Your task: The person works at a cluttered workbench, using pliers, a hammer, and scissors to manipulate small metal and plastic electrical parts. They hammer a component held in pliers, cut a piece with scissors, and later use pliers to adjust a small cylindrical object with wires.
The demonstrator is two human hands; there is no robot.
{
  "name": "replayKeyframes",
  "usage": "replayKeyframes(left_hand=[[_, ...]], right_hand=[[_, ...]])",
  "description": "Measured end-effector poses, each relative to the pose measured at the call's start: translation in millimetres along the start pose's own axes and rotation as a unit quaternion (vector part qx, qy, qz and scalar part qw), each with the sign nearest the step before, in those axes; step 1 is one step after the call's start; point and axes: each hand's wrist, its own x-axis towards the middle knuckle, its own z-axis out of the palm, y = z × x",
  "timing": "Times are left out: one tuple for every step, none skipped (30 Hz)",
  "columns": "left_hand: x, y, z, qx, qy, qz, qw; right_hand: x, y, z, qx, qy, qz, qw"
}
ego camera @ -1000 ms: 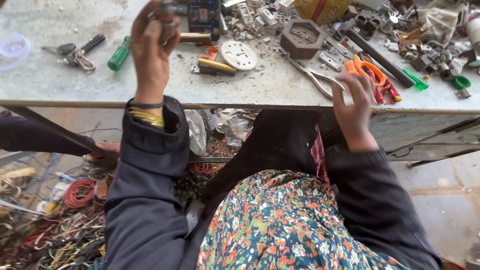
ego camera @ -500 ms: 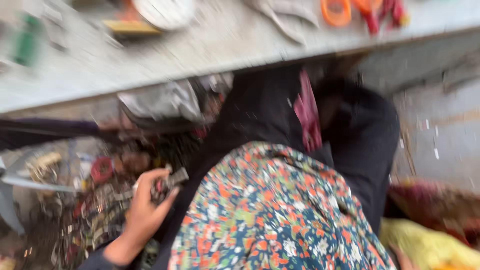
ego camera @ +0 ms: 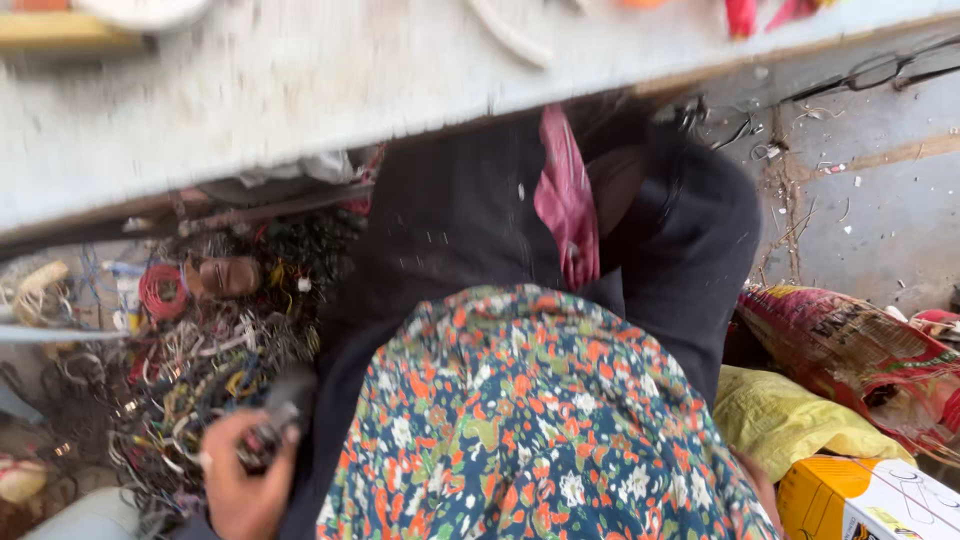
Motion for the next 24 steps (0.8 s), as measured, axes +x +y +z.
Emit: replayKeyframes(left_hand=[[-4.8, -13.8, 1.8, -0.004, 0.003, -0.018, 1.0], [-3.7, -27.8, 8.1, -0.012, 0.006, -0.033, 0.999], [1.6, -41.6, 15.6, -0.018, 0.006, 0.009, 1.0], [8.8, -53.1, 20.6, -0.025, 0.001, 0.048, 0.999], [15.7, -57.8, 24.8, -0.037, -0.01, 0.076, 0.996], [25.6, -60.8, 29.5, -0.041, -0.025, 0.087, 0.995], [34.5, -61.0, 30.7, -0.045, -0.039, 0.092, 0.994], [45.2, -55.7, 33.3, -0.048, -0.043, 0.098, 0.993], [57.2, -46.8, 34.5, -0.051, -0.045, 0.102, 0.992], [60.1, -32.7, 34.4, -0.054, -0.042, 0.101, 0.992], [63.3, -18.6, 35.9, -0.059, -0.04, 0.102, 0.992], [61.7, -4.1, 34.2, -0.061, -0.034, 0.104, 0.992], [57.7, 9.7, 33.9, -0.065, -0.031, 0.109, 0.991], [50.0, 20.1, 27.3, -0.067, -0.031, 0.112, 0.991], [40.8, 30.6, 23.5, -0.074, -0.037, 0.112, 0.99], [35.5, 40.3, 15.8, -0.077, -0.046, 0.115, 0.989], [27.6, 51.3, 6.3, -0.088, -0.061, 0.103, 0.989], [28.6, 60.1, 4.6, -0.114, -0.071, 0.09, 0.987], [27.5, 68.5, -0.6, -0.14, -0.081, 0.077, 0.984], [28.7, 74.4, -3.9, -0.147, -0.09, 0.092, 0.981], [29.3, 78.2, -7.8, -0.155, -0.099, 0.106, 0.977], [29.8, 80.3, -8.0, -0.163, -0.096, 0.124, 0.974], [29.3, 80.3, -9.0, -0.171, -0.093, 0.141, 0.971], [26.9, 78.6, -8.0, -0.179, -0.091, 0.143, 0.969]], right_hand=[[2.4, -8.6, -2.1, 0.005, 0.002, 0.006, 1.0], [8.4, -18.0, -6.2, 0.009, 0.011, 0.013, 1.0], [13.6, -27.6, -12.0, 0.016, 0.019, 0.02, 1.0], [12.0, -34.7, -20.8, 0.016, 0.023, 0.028, 0.999], [8.8, -40.8, -29.5, 0.015, 0.029, 0.038, 0.999], [5.1, -45.0, -38.2, 0.016, 0.036, 0.048, 0.998], [-1.1, -48.1, -45.1, 0.016, 0.044, 0.06, 0.997], [-2.6, -49.3, -48.7, 0.019, 0.054, 0.066, 0.996], [-4.8, -50.6, -44.9, 0.021, 0.064, 0.073, 0.995], [-4.9, -45.6, -42.4, 0.021, 0.069, 0.071, 0.995], [-7.7, -38.4, -35.8, 0.015, 0.075, 0.075, 0.994], [-10.8, -28.7, -24.9, 0.015, 0.079, 0.072, 0.994], [-17.3, -16.2, -12.3, 0.015, 0.08, 0.067, 0.994], [-33.5, -2.0, 4.7, 0.016, 0.079, 0.066, 0.995], [-53.0, 14.0, 19.8, 0.019, 0.078, 0.064, 0.995], [-77.4, 26.8, 35.2, 0.025, 0.074, 0.064, 0.995], [-104.2, 38.4, 47.3, 0.03, 0.069, 0.064, 0.995], [-121.6, 49.3, 55.2, 0.036, 0.074, 0.061, 0.995], [-141.2, 57.2, 61.6, 0.042, 0.078, 0.057, 0.994], [-158.0, 63.7, 65.8, 0.045, 0.085, 0.049, 0.994], [-174.8, 67.4, 70.0, 0.049, 0.091, 0.044, 0.994], [-179.7, 70.3, 74.9, 0.056, 0.1, 0.028, 0.993], [-183.6, 70.7, 79.4, 0.063, 0.109, 0.018, 0.992], [-183.3, 70.7, 80.5, 0.06, 0.114, 0.021, 0.991]])
